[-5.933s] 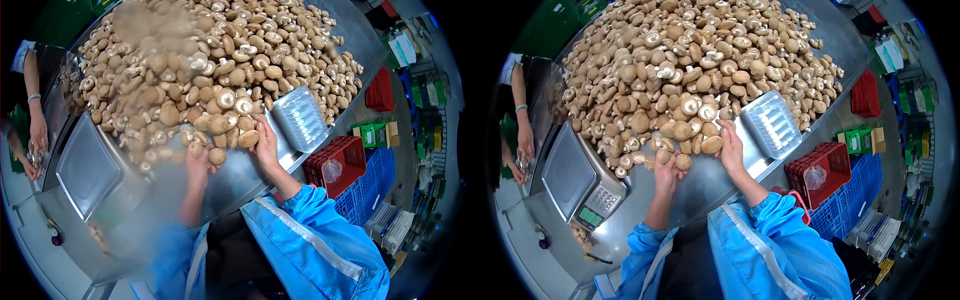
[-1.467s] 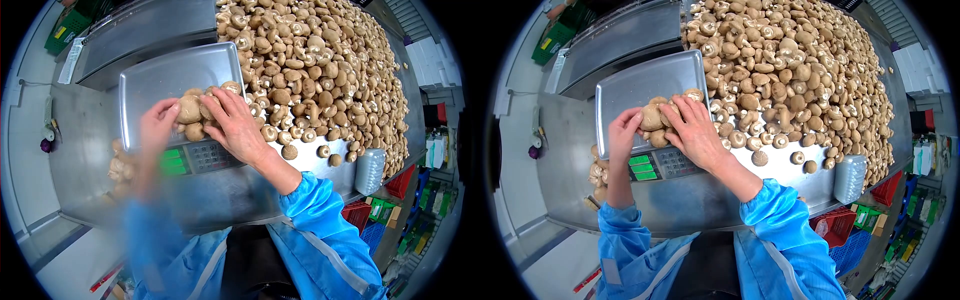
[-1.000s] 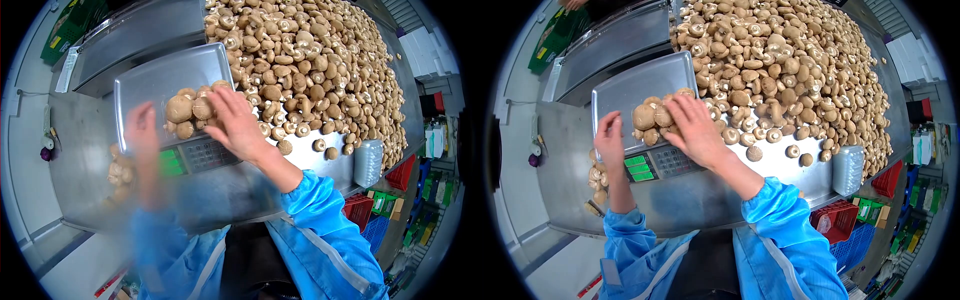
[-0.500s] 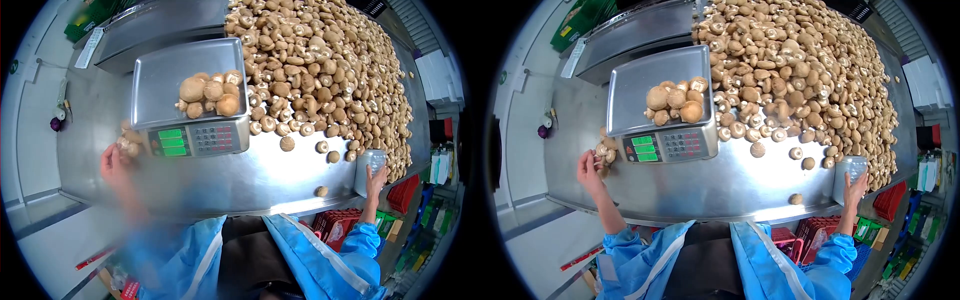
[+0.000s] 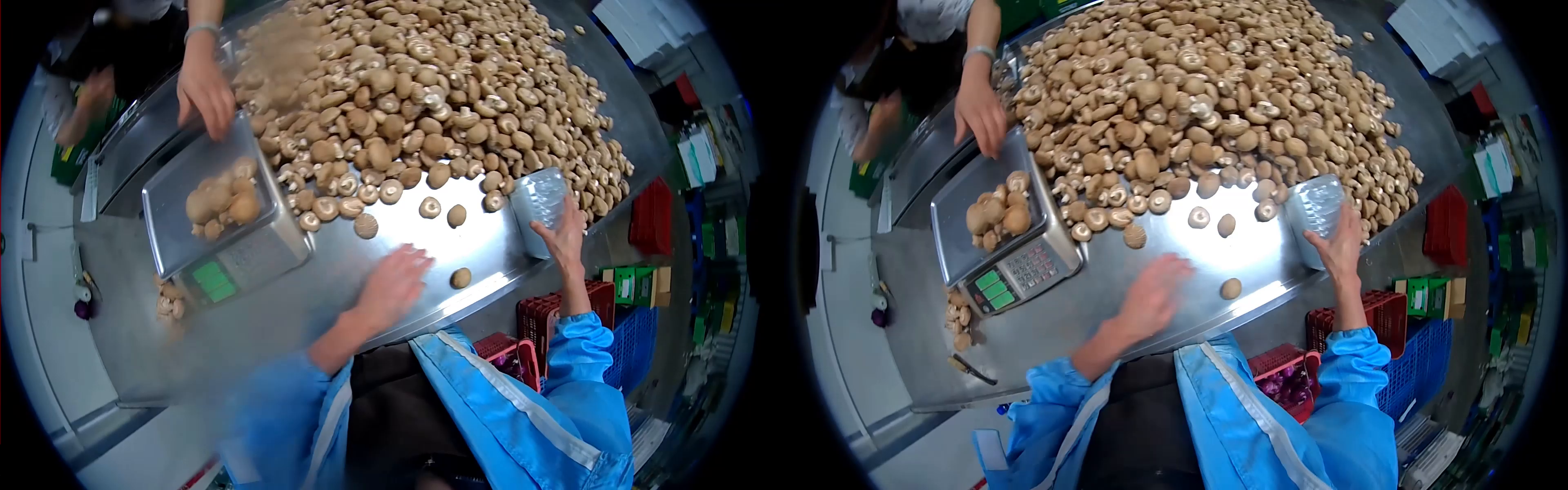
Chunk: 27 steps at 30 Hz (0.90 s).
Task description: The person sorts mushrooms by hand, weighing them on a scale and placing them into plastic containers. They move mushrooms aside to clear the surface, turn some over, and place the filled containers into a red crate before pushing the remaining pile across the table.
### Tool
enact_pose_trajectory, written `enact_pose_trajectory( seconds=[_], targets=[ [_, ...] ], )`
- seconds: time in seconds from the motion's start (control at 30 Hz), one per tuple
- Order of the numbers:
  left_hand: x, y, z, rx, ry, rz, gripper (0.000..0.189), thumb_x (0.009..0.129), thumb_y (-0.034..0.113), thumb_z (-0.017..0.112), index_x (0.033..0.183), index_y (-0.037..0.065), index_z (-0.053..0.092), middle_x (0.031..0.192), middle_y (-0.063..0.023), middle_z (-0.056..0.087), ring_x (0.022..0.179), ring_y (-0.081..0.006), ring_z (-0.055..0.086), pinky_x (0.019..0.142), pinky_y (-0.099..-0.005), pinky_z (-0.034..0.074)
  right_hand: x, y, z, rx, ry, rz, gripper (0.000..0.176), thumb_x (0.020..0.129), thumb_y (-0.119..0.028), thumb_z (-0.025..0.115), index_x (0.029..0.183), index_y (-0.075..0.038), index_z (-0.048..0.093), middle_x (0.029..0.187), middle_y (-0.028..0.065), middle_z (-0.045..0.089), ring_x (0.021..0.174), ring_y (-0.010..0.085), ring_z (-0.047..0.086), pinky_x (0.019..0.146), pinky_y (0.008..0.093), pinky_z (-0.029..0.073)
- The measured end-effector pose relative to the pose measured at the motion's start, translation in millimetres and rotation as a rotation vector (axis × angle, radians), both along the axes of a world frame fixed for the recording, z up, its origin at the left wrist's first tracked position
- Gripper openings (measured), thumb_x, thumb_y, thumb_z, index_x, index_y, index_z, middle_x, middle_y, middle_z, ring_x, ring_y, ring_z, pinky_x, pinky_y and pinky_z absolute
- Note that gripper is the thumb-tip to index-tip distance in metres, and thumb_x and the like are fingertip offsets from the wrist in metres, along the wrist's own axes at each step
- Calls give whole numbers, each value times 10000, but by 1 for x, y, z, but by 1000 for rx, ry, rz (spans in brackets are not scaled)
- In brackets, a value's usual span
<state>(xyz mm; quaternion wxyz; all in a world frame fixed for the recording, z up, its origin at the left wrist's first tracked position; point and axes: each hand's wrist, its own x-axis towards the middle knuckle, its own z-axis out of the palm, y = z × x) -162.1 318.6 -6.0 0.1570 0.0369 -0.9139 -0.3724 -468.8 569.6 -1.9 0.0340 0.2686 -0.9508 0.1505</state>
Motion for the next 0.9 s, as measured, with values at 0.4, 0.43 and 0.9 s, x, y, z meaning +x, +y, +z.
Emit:
enact_pose_trajectory(
  seconds=[0.4,0.43,0.9],
  targets=[
    [-86,89,-62,-188,-249,-528,301,875,149,601,1165,71,618,1294,-97,567,1302,-320,426,1047,-434,336,3,-14,7,-10,20,-57,920,604,-311,889,1354,16,468,1257,241,554,1165,401,497,1015,461,403],
    [-85,85,-59,-141,-255,-535,269,879,152,599,1133,67,624,1262,-95,581,1289,-314,437,1042,-431,337,2,-12,5,-4,26,-59,922,601,-315,890,1354,9,470,1254,236,556,1167,398,496,1014,460,404],
    [-66,-5,-62,-142,136,-57,139,798,32,631,933,13,656,1132,-156,626,1157,-329,548,959,-450,426,22,-28,17,-67,90,-24,809,628,-229,838,1332,-26,495,1228,183,532,1132,352,478,986,430,412]
  ],
)
